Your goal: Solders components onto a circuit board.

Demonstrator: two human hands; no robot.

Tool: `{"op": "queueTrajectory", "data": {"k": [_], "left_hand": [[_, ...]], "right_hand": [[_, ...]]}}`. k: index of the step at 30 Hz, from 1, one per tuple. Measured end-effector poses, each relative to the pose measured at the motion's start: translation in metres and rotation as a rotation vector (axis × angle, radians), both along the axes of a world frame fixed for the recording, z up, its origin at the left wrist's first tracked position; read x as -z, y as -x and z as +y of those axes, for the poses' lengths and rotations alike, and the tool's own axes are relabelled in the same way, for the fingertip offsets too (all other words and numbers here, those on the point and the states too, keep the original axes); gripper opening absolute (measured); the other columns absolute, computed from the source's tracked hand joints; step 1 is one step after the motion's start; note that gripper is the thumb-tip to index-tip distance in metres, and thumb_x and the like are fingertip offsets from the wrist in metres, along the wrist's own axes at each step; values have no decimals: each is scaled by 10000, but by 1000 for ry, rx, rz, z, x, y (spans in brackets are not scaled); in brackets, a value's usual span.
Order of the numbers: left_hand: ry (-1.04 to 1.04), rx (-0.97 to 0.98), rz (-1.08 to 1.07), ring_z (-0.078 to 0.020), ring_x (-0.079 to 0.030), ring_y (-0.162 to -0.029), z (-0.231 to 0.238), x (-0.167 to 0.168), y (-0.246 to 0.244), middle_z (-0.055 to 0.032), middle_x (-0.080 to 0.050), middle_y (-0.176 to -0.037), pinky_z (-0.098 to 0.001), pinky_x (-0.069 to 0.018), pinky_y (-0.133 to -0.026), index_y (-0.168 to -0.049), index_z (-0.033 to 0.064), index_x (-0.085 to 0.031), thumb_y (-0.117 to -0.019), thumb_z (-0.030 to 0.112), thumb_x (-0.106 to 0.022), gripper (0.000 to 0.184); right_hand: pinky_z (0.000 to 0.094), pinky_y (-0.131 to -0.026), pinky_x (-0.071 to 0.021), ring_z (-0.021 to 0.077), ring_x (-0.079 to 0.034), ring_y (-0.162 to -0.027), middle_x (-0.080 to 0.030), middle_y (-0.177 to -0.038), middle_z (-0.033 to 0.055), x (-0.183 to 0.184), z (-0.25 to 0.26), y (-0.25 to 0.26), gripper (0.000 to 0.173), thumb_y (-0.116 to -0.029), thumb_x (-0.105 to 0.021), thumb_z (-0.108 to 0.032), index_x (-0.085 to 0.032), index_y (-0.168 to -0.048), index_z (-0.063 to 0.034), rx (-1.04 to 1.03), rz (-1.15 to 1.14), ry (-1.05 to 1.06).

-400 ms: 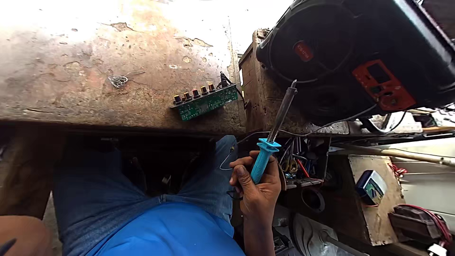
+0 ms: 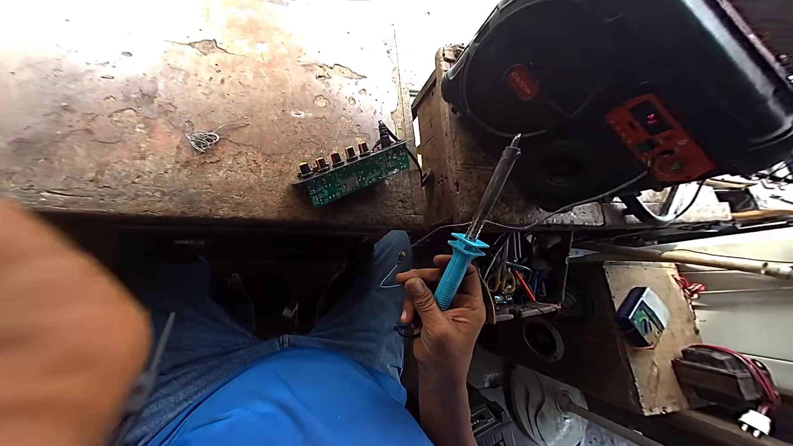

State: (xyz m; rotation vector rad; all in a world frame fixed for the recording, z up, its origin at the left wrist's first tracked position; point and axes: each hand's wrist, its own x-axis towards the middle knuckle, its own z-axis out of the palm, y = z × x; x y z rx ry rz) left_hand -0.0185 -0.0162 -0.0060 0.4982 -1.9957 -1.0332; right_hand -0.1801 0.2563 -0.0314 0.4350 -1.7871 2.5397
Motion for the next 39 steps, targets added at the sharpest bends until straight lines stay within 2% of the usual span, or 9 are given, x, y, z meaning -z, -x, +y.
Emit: {"op": "queueTrajectory", "data": {"k": [2,3,7,13,18,21,24,34,39], "left_hand": [[57,352,123,-59,-627,-1018,20,-36,57,39,-663,-1066,-245,-523,-880,-1120,76,-651,-1027,171,-545,170],[55,484,185,-107,-631,-1016,32,-42,80,32,-665,-1076,-294,-537,-861,-1094,115,-664,-995,216,-598,156],[-153,704,-5,-127,-678,-978,80,9,92,-11,-685,-1095,-327,-615,-826,-1126,96,-676,-932,222,-744,241],[-415,696,42,-117,-705,-844,100,32,95,-27,-720,-983,-273,-630,-751,-1063,46,-679,-930,71,-736,147],[-386,602,54,-107,-701,-791,87,29,99,-12,-728,-924,-265,-625,-705,-1010,58,-708,-885,54,-774,141],[-379,570,56,-121,-687,-779,71,28,104,-22,-712,-932,-271,-615,-692,-1027,52,-688,-889,47,-767,159],[-438,576,42,-135,-684,-727,61,27,109,-40,-719,-895,-264,-603,-645,-1034,45,-676,-900,26,-751,154],[-454,627,43,-129,-692,-762,57,26,109,-23,-708,-940,-262,-615,-672,-1064,62,-656,-903,7,-741,190],[-499,637,40,-131,-696,-763,59,24,107,-25,-710,-945,-258,-619,-666,-1071,61,-656,-908,9,-731,186]], "right_hand": [[183,-423,-520,111,-644,-531,-726,-903,185,-2,-1,-1,387,-884,-725,99,-481,-1177,32,-9,-3,5],[181,-419,-517,108,-643,-528,-729,-904,186,-3,-2,-1,385,-881,-733,93,-489,-1173,35,-14,-2,2],[186,-416,-519,106,-640,-525,-727,-888,186,-11,-10,-3,367,-878,-748,74,-512,-1155,32,-38,23,-23],[196,-420,-521,118,-638,-518,-721,-860,190,-14,-31,-6,385,-852,-757,100,-521,-1146,21,-70,46,-2],[230,-496,-574,165,-692,-588,-736,-941,202,-13,-34,-2,236,-992,-638,-3,-522,-1197,-5,-68,108,-70],[222,-492,-563,165,-692,-604,-734,-986,208,-14,-28,0,240,-1015,-605,-13,-495,-1228,-16,-40,132,-106],[218,-480,-557,157,-685,-589,-731,-961,205,-14,-20,-2,259,-1010,-600,8,-478,-1237,-12,-25,125,-119],[228,-479,-567,153,-671,-566,-719,-900,178,-4,11,-11,265,-991,-620,27,-468,-1204,-12,105,138,-181],[265,-534,-613,170,-691,-627,-711,-1111,158,11,4,-2,411,-904,-706,81,-458,-1197,-66,126,249,-217]]}}
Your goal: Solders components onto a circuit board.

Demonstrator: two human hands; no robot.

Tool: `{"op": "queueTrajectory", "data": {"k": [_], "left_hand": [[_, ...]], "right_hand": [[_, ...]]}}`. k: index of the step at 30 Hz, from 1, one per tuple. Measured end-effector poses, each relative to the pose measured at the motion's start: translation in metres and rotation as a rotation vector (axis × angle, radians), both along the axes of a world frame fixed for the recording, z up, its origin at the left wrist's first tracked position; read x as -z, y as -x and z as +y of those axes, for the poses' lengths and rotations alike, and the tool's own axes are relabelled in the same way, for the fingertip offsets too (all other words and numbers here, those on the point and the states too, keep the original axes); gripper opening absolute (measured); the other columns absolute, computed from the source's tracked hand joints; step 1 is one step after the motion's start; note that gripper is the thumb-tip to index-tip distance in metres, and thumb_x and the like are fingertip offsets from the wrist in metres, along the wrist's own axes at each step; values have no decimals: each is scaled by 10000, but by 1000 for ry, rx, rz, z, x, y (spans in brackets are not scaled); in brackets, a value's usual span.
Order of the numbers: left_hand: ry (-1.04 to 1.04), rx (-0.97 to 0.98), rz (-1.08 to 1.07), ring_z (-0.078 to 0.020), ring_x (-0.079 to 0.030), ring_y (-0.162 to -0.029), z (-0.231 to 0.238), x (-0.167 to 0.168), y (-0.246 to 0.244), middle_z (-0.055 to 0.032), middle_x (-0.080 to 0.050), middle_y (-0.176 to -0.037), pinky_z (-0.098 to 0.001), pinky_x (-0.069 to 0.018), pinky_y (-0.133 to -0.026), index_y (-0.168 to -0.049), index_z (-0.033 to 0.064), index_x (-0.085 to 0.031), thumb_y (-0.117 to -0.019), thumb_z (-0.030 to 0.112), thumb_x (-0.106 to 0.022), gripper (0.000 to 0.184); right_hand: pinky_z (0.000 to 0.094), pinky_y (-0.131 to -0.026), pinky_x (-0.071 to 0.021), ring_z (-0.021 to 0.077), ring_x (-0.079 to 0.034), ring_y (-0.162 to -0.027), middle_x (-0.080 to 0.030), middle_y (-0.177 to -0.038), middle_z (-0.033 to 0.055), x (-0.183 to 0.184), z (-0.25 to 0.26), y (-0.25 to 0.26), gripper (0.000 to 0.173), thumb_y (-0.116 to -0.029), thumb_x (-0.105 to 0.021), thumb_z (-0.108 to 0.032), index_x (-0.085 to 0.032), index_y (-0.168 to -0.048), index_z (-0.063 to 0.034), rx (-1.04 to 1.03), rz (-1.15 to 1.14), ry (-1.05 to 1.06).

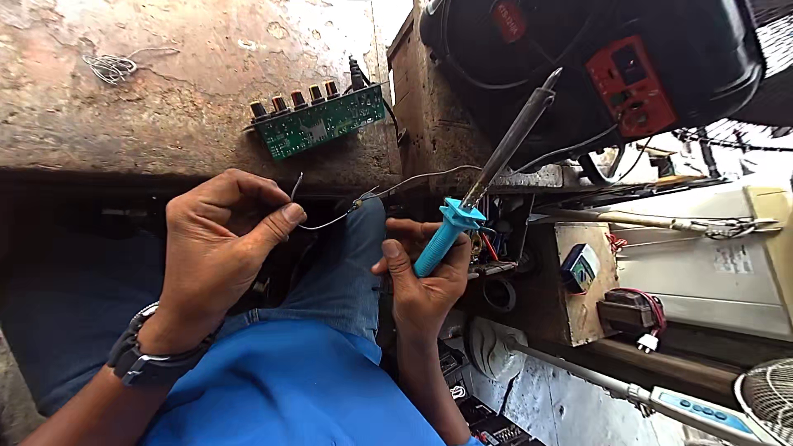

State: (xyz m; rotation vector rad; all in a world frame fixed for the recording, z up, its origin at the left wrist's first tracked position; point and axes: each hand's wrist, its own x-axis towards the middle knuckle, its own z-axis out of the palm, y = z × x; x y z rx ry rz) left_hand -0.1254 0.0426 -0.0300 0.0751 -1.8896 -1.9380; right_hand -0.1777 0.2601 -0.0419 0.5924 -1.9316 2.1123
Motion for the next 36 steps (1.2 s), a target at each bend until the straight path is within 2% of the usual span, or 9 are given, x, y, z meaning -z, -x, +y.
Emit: {"op": "queueTrajectory", "data": {"k": [4,10,14,19,21,24,26,31,36], "left_hand": [[-81,27,-8,-146,-701,-765,2,-7,-3,-37,-706,-967,-271,-627,-659,-1101,71,-645,-912,1,-716,214],[-118,16,44,-153,-716,-789,-7,-13,0,-36,-717,-1006,-284,-634,-677,-1230,66,-615,-924,-29,-681,327],[47,-60,72,-135,-719,-835,-12,-9,5,-17,-716,-1066,-271,-633,-730,-1241,62,-627,-921,-11,-704,337],[338,-136,129,-110,-713,-933,-12,-11,10,-52,-704,-1139,-264,-622,-838,-1212,-19,-644,-953,44,-688,270],[564,-179,148,-140,-703,-978,-16,-10,11,-111,-694,-1161,-297,-607,-870,-1218,-42,-647,-973,78,-647,273],[807,-266,216,-244,-679,-1082,-20,-10,16,-170,-693,-1167,-379,-583,-930,-1202,-46,-681,-935,56,-643,289],[855,-321,289,-265,-678,-1114,-21,-9,21,-169,-710,-1141,-390,-574,-963,-1161,-48,-705,-925,24,-688,248],[944,-413,451,-262,-648,-1065,-24,-6,39,-145,-712,-1061,-372,-532,-927,-1042,3,-774,-903,-10,-730,147],[967,-399,488,-253,-653,-1065,-22,-5,53,-151,-708,-1073,-363,-544,-923,-1070,-2,-764,-904,-14,-716,173]], "right_hand": [[285,-576,-625,166,-693,-678,-663,-1266,173,7,-16,24,455,-907,-702,78,-433,-1242,-71,-105,109,-37],[197,-491,-541,129,-691,-702,-720,-1054,125,2,-29,39,360,-944,-697,25,-452,-1188,-73,-174,35,-96],[187,-500,-535,117,-697,-725,-726,-1019,106,-4,-27,39,393,-930,-722,16,-462,-1211,-73,-131,26,-132],[197,-525,-553,134,-712,-767,-732,-1040,112,-7,-27,40,400,-929,-721,23,-464,-1225,-60,-130,23,-177],[203,-536,-566,139,-717,-781,-735,-1042,109,-7,-27,39,401,-923,-728,24,-473,-1223,-55,-128,28,-179],[226,-544,-585,152,-727,-787,-742,-1046,102,-6,-29,39,404,-915,-736,24,-488,-1226,-50,-118,32,-182],[233,-513,-580,144,-719,-742,-747,-1041,81,-5,-32,39,400,-914,-739,12,-498,-1224,-60,-102,23,-187],[243,-474,-580,137,-696,-629,-760,-1045,64,-5,-36,40,351,-935,-713,-9,-520,-1220,-76,-71,5,-169],[319,-629,-671,172,-734,-739,-698,-1228,105,-7,-23,41,333,-942,-715,-42,-567,-1240,-33,-24,59,-151]]}}
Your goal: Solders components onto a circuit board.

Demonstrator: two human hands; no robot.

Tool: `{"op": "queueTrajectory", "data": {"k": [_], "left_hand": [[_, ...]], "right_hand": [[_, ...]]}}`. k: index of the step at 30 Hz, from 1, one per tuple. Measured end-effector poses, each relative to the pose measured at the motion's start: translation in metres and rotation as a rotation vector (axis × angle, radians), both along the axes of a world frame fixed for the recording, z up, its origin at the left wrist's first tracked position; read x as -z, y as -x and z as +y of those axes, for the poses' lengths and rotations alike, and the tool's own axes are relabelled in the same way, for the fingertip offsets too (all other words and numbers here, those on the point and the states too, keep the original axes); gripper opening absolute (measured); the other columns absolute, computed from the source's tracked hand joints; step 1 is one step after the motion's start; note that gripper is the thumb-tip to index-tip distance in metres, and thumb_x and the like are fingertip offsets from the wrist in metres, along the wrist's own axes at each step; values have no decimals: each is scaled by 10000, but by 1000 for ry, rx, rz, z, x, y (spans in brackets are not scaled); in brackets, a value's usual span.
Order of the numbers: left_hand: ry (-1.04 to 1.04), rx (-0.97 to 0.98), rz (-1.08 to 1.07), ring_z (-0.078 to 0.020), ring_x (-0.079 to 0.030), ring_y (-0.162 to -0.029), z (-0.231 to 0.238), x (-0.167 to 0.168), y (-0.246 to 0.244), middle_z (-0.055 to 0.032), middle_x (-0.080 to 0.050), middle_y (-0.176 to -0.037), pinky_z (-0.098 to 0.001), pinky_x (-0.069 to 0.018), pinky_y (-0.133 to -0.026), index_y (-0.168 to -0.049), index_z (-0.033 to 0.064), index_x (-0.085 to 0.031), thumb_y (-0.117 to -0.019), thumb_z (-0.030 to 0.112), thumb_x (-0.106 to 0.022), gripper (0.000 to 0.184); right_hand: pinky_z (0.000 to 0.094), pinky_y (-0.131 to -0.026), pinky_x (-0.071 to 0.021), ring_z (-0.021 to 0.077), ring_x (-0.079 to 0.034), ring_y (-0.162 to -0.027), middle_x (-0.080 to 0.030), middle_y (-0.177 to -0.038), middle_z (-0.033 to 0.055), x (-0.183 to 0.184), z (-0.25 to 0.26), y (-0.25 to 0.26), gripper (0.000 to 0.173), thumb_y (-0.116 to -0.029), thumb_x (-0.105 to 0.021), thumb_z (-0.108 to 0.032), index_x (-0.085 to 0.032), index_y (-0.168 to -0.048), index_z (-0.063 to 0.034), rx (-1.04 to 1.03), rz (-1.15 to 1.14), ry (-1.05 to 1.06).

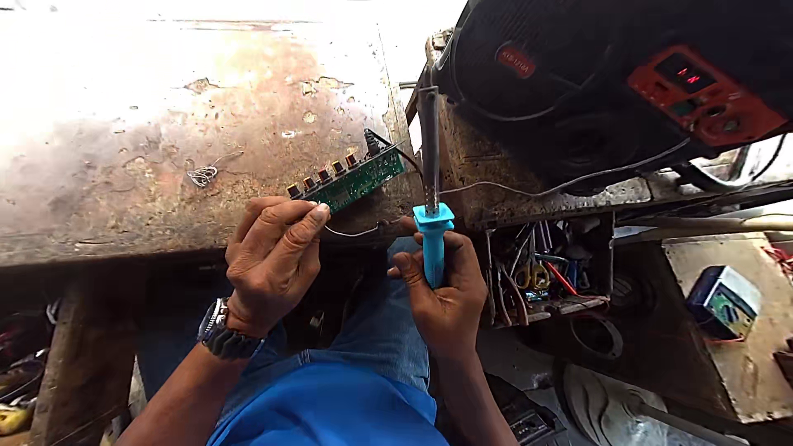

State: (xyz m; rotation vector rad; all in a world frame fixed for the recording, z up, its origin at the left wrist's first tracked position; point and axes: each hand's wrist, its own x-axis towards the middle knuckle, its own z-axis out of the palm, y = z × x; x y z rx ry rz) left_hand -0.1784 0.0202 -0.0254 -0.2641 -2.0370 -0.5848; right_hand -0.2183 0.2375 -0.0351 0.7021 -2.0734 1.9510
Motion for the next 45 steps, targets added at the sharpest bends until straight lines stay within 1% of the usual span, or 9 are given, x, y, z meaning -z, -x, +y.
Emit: {"op": "queueTrajectory", "data": {"k": [3,6,9,12,16,19,28,39,45], "left_hand": [[7,10,21,-260,-670,-1070,2,2,4,-160,-719,-1087,-367,-555,-931,-1045,-17,-744,-895,-26,-710,154],[34,3,36,-265,-669,-1083,5,6,8,-151,-728,-1104,-383,-544,-945,-1008,-4,-739,-886,-12,-710,126],[67,-31,25,-265,-635,-1114,7,10,13,-120,-740,-1116,-420,-437,-968,-990,33,-747,-905,47,-706,95],[69,-28,29,-280,-622,-1133,9,13,19,-128,-738,-1102,-428,-434,-991,-946,26,-745,-908,56,-704,64],[62,5,42,-299,-627,-1134,11,13,26,-148,-731,-1095,-433,-454,-994,-946,4,-732,-906,36,-701,60],[60,10,52,-312,-633,-1130,11,14,30,-162,-727,-1096,-430,-478,-993,-951,-11,-730,-900,16,-701,65],[95,13,65,-319,-640,-1132,7,18,33,-163,-730,-1115,-442,-482,-986,-977,-13,-729,-905,4,-691,83],[269,46,-10,-316,-669,-1115,-10,1,31,-182,-728,-1143,-425,-521,-958,-982,-27,-721,-917,-19,-668,85],[304,89,-101,-312,-680,-1106,-15,-12,32,-188,-733,-1129,-405,-549,-956,-984,-38,-735,-908,-52,-673,99]], "right_hand": [[293,-654,-667,146,-725,-769,-688,-1183,96,-4,15,-5,314,-957,-721,-102,-572,-1226,-39,32,31,-13],[227,-581,-624,109,-704,-735,-721,-1035,76,-8,31,-11,257,-963,-718,-115,-586,-1153,-4,21,21,-56],[173,-597,-583,46,-658,-745,-679,-927,23,-12,46,-16,280,-960,-726,-145,-613,-1145,31,-34,-44,-111],[127,-676,-546,-13,-623,-786,-683,-976,11,-18,59,-19,375,-1009,-666,-272,-651,-1179,61,-63,-75,-182],[136,-549,-475,-15,-562,-682,-687,-996,30,-26,72,-16,365,-1054,-535,-236,-660,-1223,62,-106,-102,-248],[169,-681,-565,29,-652,-813,-716,-1047,64,-31,74,-11,355,-1008,-572,-188,-654,-1230,76,-92,-62,-311],[178,-617,-566,44,-660,-756,-721,-963,47,-32,68,-2,303,-994,-592,-165,-681,-1180,57,-64,-66,-368],[191,-723,-599,49,-691,-852,-741,-1016,44,-21,60,-5,295,-989,-617,-192,-712,-1176,15,-14,-76,-313],[175,-724,-591,39,-681,-850,-736,-999,43,-15,60,-3,293,-972,-658,-187,-732,-1164,21,-15,-45,-273]]}}
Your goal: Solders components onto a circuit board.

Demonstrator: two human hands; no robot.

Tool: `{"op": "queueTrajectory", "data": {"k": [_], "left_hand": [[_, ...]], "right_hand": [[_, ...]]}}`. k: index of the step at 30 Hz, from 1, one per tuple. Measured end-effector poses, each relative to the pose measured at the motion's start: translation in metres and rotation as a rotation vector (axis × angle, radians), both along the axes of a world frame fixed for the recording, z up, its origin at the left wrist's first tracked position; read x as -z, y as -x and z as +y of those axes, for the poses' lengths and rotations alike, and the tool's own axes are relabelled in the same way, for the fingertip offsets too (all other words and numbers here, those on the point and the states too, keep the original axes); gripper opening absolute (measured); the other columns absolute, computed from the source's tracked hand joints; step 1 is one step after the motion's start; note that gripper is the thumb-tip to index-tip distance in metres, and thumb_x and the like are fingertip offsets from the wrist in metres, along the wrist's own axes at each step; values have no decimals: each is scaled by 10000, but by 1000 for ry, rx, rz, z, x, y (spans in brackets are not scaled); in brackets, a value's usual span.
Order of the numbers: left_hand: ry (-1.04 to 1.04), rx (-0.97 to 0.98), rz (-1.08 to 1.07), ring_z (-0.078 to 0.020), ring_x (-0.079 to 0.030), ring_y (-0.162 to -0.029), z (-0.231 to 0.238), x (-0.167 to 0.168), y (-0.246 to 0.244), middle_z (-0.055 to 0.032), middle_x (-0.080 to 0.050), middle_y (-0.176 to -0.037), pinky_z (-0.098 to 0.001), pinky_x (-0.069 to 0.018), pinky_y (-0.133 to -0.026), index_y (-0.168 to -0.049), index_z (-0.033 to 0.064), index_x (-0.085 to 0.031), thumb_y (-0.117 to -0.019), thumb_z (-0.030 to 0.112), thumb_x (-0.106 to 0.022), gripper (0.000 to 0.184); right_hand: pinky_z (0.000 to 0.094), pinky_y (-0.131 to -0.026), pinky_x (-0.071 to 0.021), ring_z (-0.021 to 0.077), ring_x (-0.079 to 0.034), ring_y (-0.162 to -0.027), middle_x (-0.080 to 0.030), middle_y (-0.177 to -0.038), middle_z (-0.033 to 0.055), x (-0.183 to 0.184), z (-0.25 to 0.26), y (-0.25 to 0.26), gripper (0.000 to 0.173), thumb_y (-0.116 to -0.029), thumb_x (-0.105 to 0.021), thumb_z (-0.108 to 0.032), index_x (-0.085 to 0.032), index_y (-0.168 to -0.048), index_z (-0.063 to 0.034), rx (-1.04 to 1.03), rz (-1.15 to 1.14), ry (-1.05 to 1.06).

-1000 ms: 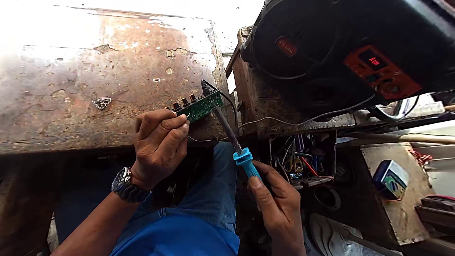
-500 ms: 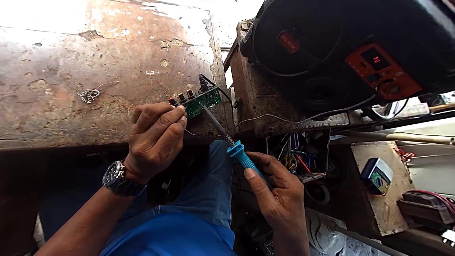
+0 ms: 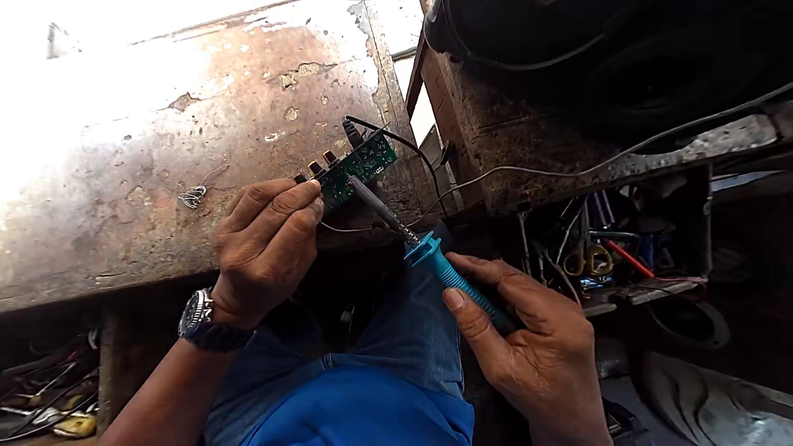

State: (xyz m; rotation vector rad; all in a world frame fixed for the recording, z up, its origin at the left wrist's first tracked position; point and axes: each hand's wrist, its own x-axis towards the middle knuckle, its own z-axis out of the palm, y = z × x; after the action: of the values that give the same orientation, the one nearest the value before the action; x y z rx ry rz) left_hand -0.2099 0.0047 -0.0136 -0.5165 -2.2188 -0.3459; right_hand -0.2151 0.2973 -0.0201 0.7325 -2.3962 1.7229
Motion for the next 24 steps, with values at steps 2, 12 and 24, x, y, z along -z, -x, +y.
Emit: {"op": "queueTrajectory", "data": {"k": [2,12,24], "left_hand": [[15,12,-19,-311,-682,-1099,0,-4,1,-192,-732,-1120,-399,-553,-954,-974,-45,-729,-908,-57,-671,89],[48,99,-54,-322,-690,-1077,-8,-11,4,-204,-733,-1083,-415,-565,-935,-959,-53,-729,-900,-75,-654,98],[37,131,-19,-330,-684,-1077,-11,-6,7,-214,-726,-1090,-417,-562,-930,-972,-59,-725,-910,-72,-650,98]], "right_hand": [[175,-725,-590,38,-680,-850,-737,-995,40,2,1,2,293,-970,-660,-188,-737,-1165,17,-8,1,9],[165,-708,-581,22,-672,-826,-739,-968,22,2,-1,10,276,-951,-676,-181,-757,-1146,-3,-15,39,19],[163,-701,-579,37,-665,-820,-723,-946,48,-2,-4,6,259,-926,-696,-117,-753,-1124,40,-26,82,23]]}}
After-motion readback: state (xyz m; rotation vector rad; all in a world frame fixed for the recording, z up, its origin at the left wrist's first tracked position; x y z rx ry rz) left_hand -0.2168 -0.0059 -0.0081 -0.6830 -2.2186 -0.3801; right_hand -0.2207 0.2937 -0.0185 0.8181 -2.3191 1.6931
